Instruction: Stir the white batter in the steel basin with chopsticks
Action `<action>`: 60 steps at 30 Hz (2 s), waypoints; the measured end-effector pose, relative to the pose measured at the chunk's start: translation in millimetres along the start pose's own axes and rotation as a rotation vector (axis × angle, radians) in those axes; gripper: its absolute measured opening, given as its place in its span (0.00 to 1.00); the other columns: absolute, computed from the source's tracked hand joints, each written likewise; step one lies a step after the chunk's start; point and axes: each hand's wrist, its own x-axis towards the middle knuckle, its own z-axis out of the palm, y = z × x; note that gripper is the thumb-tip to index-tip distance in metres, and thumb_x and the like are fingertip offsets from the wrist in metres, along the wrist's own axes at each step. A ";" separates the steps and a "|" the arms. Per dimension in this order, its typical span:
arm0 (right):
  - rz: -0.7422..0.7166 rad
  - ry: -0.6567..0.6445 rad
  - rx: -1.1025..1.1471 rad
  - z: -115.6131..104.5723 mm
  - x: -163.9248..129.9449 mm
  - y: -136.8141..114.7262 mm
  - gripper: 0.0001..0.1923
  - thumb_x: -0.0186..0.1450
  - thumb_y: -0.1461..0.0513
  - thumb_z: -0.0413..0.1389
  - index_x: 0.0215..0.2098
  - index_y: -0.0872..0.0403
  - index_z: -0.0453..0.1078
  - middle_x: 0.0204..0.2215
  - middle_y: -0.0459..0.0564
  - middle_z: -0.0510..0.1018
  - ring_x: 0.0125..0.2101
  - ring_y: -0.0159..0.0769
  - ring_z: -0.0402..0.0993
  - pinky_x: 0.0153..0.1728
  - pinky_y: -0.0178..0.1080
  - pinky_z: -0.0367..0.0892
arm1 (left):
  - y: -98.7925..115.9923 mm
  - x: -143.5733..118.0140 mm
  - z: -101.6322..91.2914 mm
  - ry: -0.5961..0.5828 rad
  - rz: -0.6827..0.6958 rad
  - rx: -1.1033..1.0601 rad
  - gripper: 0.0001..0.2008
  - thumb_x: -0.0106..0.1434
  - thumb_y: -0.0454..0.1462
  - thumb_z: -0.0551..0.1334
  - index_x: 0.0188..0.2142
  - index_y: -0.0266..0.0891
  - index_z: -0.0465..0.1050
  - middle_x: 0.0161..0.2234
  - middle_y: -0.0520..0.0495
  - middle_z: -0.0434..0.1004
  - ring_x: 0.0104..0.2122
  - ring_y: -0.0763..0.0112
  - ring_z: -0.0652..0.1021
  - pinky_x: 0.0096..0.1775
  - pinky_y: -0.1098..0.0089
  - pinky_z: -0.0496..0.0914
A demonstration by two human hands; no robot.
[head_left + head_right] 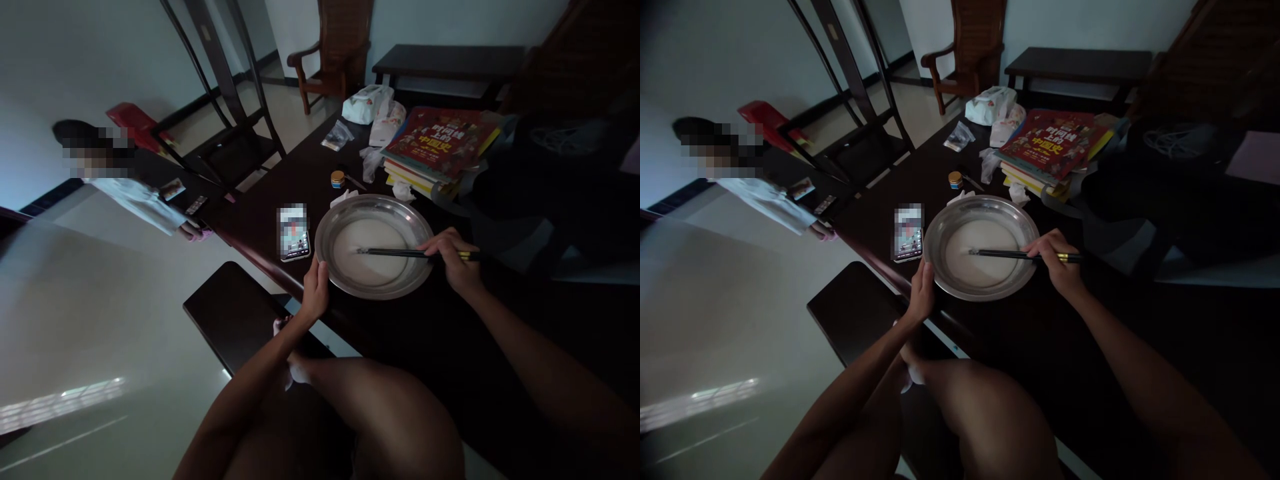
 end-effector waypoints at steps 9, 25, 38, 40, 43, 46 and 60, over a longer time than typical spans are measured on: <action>0.008 0.001 0.005 -0.5 -0.1 -0.9 0.24 0.71 0.47 0.53 0.22 0.46 0.75 0.24 0.46 0.82 0.32 0.42 0.75 0.40 0.50 0.68 | 4.2 -0.5 -0.3 -0.012 -0.006 0.009 0.37 0.72 0.60 0.47 0.66 0.38 0.65 0.65 0.38 0.71 0.65 0.56 0.71 0.67 0.58 0.63; -0.017 0.075 0.046 -0.3 -0.7 0.4 0.25 0.71 0.48 0.52 0.19 0.46 0.73 0.22 0.46 0.81 0.28 0.40 0.72 0.38 0.49 0.66 | 1.8 -1.4 -0.1 -0.003 -0.015 0.001 0.38 0.71 0.62 0.48 0.66 0.37 0.65 0.66 0.37 0.70 0.66 0.55 0.71 0.67 0.57 0.62; 0.017 -0.004 0.023 0.2 0.1 0.4 0.23 0.71 0.47 0.53 0.22 0.45 0.75 0.24 0.46 0.82 0.31 0.42 0.74 0.39 0.50 0.68 | 2.4 0.7 0.7 0.000 -0.015 0.013 0.38 0.71 0.62 0.47 0.65 0.37 0.66 0.65 0.37 0.71 0.64 0.55 0.72 0.66 0.58 0.64; 0.020 0.026 0.010 0.2 0.3 0.5 0.23 0.71 0.47 0.53 0.22 0.46 0.75 0.24 0.46 0.83 0.31 0.42 0.75 0.40 0.50 0.68 | 1.7 0.9 0.5 -0.003 -0.021 0.015 0.39 0.70 0.62 0.47 0.65 0.37 0.66 0.65 0.37 0.71 0.64 0.55 0.72 0.66 0.58 0.64; 0.018 0.084 0.047 -0.1 0.7 0.6 0.26 0.71 0.47 0.52 0.19 0.46 0.73 0.22 0.47 0.81 0.28 0.41 0.73 0.37 0.50 0.67 | 1.7 1.3 0.1 -0.006 -0.018 0.015 0.39 0.70 0.63 0.47 0.65 0.37 0.66 0.64 0.37 0.72 0.65 0.54 0.71 0.66 0.57 0.64; 0.018 0.024 0.038 -0.4 0.9 0.2 0.25 0.70 0.46 0.52 0.20 0.46 0.74 0.22 0.46 0.81 0.29 0.41 0.74 0.37 0.50 0.67 | 3.3 1.1 -0.3 -0.005 -0.013 0.018 0.38 0.71 0.62 0.47 0.65 0.38 0.66 0.64 0.37 0.72 0.64 0.55 0.72 0.66 0.57 0.64; 0.018 0.045 -0.004 -0.2 0.6 -0.6 0.23 0.71 0.47 0.52 0.22 0.45 0.74 0.24 0.46 0.82 0.31 0.42 0.75 0.40 0.52 0.68 | 1.5 0.3 -0.7 0.005 -0.016 0.005 0.37 0.71 0.61 0.48 0.66 0.39 0.66 0.63 0.38 0.73 0.64 0.54 0.72 0.65 0.56 0.64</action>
